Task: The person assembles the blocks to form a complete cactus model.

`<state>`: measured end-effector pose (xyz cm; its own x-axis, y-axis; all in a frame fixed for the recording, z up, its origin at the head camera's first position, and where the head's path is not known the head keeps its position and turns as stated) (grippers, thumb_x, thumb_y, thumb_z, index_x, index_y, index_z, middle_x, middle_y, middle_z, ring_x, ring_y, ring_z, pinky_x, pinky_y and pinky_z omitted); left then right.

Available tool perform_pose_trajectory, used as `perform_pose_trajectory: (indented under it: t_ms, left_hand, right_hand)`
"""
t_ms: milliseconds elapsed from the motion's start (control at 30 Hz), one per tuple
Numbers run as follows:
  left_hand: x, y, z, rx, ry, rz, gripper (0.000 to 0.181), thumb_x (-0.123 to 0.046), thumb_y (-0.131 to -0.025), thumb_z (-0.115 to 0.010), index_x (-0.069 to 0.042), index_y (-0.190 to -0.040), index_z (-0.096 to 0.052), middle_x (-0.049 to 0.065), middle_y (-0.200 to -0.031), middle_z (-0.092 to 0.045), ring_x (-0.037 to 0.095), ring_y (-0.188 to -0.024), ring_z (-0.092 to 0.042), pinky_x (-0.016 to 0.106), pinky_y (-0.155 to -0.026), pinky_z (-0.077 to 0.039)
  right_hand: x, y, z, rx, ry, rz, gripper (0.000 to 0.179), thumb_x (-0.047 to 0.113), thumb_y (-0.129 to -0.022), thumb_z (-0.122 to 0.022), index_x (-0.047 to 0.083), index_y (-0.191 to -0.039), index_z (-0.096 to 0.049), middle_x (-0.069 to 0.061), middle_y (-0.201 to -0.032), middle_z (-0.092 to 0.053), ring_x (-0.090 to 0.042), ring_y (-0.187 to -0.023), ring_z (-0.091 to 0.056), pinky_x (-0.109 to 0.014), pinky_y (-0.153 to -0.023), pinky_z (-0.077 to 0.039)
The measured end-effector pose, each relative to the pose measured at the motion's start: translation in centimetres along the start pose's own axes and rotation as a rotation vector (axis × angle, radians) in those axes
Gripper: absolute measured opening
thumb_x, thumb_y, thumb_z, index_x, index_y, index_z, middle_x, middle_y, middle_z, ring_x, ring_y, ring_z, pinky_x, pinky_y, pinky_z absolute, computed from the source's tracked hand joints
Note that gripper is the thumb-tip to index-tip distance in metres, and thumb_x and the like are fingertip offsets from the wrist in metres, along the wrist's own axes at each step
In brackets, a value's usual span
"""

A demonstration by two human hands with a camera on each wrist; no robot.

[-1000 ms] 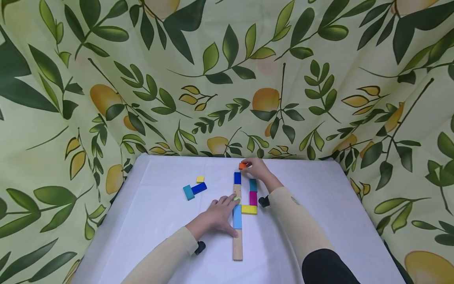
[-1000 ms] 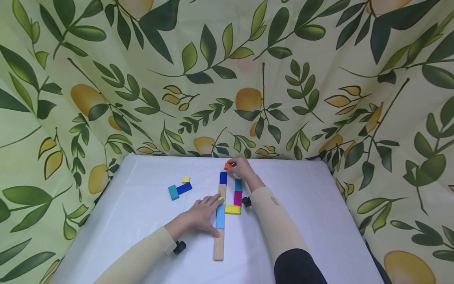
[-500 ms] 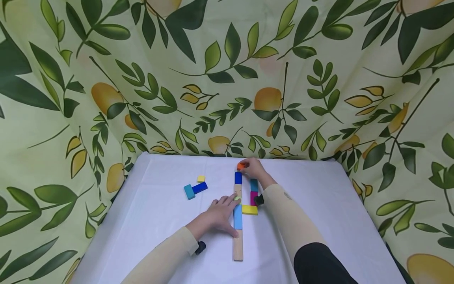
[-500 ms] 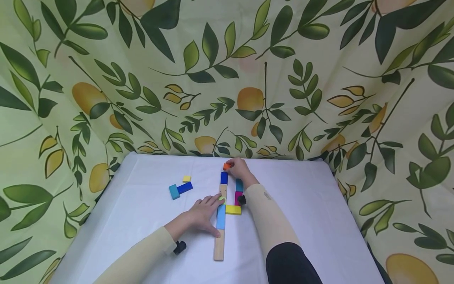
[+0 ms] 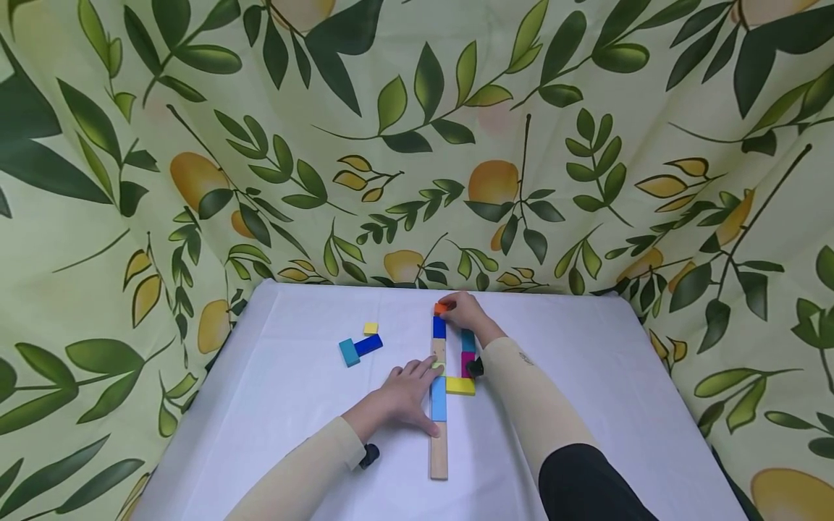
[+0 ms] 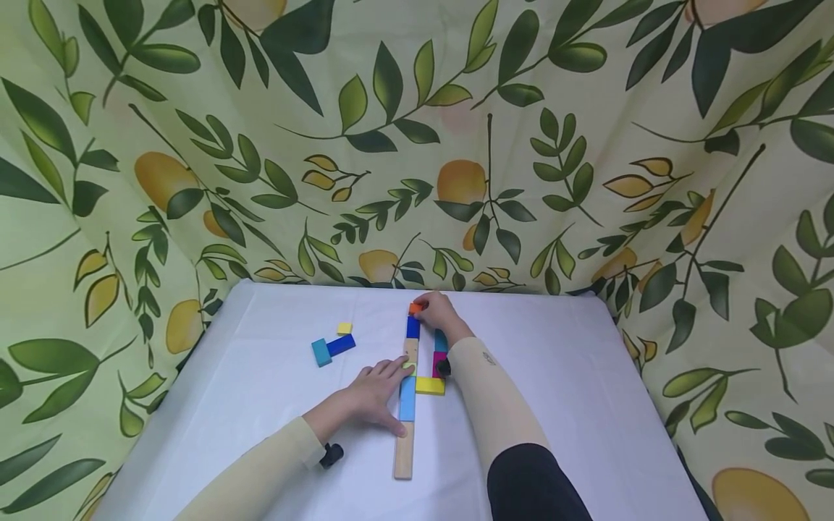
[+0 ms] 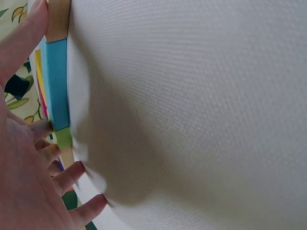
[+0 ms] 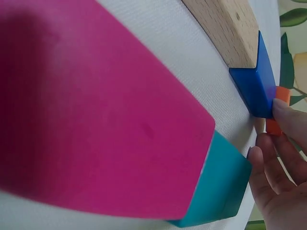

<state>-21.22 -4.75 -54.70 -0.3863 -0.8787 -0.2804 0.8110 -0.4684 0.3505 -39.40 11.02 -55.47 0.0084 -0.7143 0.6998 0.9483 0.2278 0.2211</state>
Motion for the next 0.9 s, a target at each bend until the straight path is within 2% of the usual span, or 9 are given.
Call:
perform_pose_trajectory:
  t_ms: [267,433,700,900]
  left_hand:
    - [-0.1,-0.1,0.0,-0.006,-0.006,-0.002,0.12,-0.076,-0.063,-0.079,-0.03,-0.16,-0.026,-0.001,-0.17,-0.016,0.029,-0.152,-0.024,0.058,-0.118,-0.03]
    - [-0.1,-0.1,0.0,-0.006,-0.011,0.003,0.12,-0.076,-0.063,-0.079,-0.03,-0.16,-0.027,-0.001,-0.17,-0.017,0.029,-0.151,-0.025,0.058,-0.117,-0.03]
    - [-0.2,0.0,0.1,-0.003,-0.012,0.014,0.119,-0.074,-0.062,-0.08,-0.029,-0.16,-0.028,0.0,-0.169,-0.019,0.03,-0.151,-0.026,0.059,-0.117,-0.031]
    - [-0.4,0.1,0.2,-0.009,-0.008,0.017,0.119,-0.073,-0.063,-0.081,-0.028,-0.16,-0.029,0.001,-0.169,-0.02,0.031,-0.151,-0.026,0.06,-0.117,-0.031]
  right_hand:
    - [0.1,0.1,-0.2,0.045,0.012,0.009,0.034,0.019,-0.1,-0.063,0.01,-0.132,-0.067,-0.013,-0.13,-0.066,-0.03,-0.115,-0.059,-0.048,-0.106,-0.047]
    - [0.2,0.2,0.2,0.034,0.023,0.03,0.034,0.019,-0.103,-0.055,0.012,-0.135,-0.065,-0.012,-0.135,-0.063,-0.031,-0.121,-0.057,-0.049,-0.106,-0.048]
    - [0.9,1.8,1.7,-0.02,0.06,0.124,0.037,0.024,-0.102,-0.059,0.011,-0.137,-0.063,-0.012,-0.132,-0.065,-0.031,-0.119,-0.06,-0.049,-0.1,-0.051]
    - [1.6,4.0,2.5,-0.052,0.07,0.184,0.04,0.024,-0.1,-0.064,0.011,-0.137,-0.063,-0.011,-0.135,-0.063,-0.032,-0.123,-0.059,-0.049,-0.099,-0.052]
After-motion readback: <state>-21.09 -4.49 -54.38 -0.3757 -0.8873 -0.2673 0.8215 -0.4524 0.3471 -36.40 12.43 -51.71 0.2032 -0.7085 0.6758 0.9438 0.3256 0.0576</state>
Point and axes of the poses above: each hand's wrist, its own y-axis away from the middle knuckle, its own z-axis out of the back of the hand, x = y × z, the point moved 3 cm from there along -y, towards the middle knuckle
